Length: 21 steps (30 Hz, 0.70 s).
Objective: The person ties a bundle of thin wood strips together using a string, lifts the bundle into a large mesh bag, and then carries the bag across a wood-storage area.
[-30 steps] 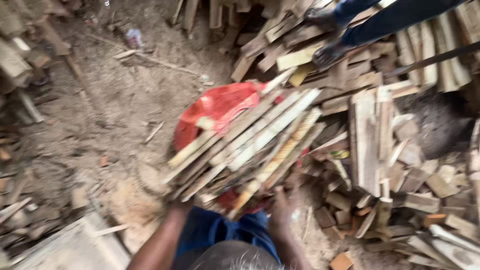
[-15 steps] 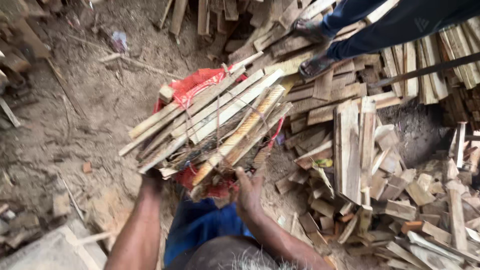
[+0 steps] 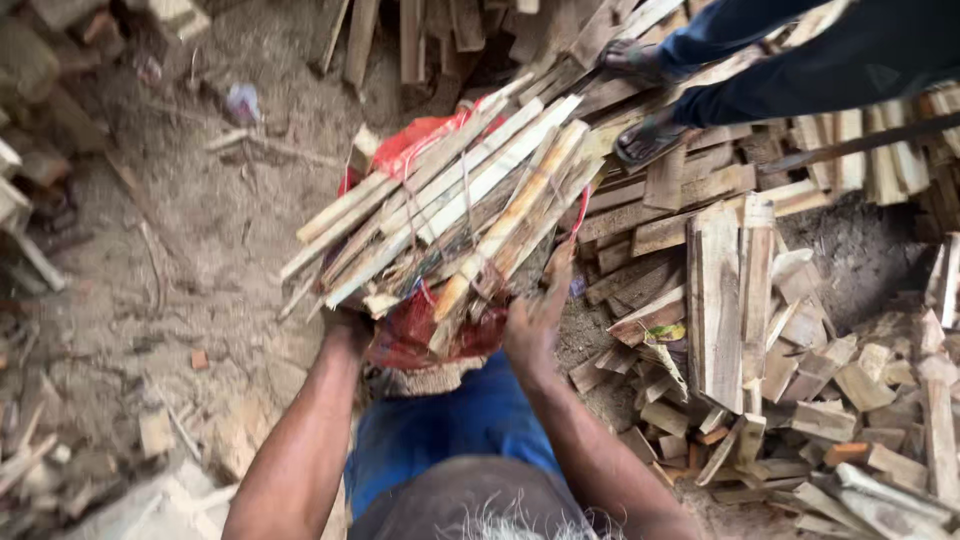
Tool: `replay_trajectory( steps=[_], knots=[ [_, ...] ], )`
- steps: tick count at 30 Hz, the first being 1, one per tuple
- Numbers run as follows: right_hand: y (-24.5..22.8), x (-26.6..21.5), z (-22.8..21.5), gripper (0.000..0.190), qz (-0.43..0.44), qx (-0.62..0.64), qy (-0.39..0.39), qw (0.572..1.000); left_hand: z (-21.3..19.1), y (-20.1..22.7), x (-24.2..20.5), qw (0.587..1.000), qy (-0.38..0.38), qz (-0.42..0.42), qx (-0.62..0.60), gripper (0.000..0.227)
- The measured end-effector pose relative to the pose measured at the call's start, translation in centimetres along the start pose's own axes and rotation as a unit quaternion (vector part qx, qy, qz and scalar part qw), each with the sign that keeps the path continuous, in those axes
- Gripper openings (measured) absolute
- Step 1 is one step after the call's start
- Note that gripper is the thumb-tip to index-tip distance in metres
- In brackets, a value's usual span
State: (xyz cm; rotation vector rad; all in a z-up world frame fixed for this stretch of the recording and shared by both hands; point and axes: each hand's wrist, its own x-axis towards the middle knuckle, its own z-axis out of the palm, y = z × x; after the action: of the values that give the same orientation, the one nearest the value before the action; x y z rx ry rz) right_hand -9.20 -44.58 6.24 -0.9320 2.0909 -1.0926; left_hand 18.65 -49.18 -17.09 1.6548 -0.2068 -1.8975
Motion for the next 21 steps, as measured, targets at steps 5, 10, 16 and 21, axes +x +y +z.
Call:
replay_trajectory(
  steps=[5, 10, 16, 21],
  knots=[
    [-0.5, 7.3, -1.8, 0.067, -0.058, 0.024, 0.027, 0.998, 3.7, -0.7, 0.7, 0.999, -0.004, -0.028, 0.046, 0.055],
    [2.9, 15.1, -4.4, 0.056, 0.004, 0.017, 0.027, 0.999, 11.0, -0.4, 3.9, 0.982, -0.083, -0.066, 0.157, 0.056],
    [7.1, 25.6, -7.3, 0.034, 0.067, 0.202, 0.033, 0.977, 22.4, 2.5, 8.6, 0.968, -0.070, 0.020, 0.242, 0.058],
    [9.5, 32.4, -9.8, 0.043, 0.196, 0.186, 0.049, 0.961, 31.5, 5.6, 11.1, 0.922, 0.148, 0.162, 0.319, 0.060]
  ],
)
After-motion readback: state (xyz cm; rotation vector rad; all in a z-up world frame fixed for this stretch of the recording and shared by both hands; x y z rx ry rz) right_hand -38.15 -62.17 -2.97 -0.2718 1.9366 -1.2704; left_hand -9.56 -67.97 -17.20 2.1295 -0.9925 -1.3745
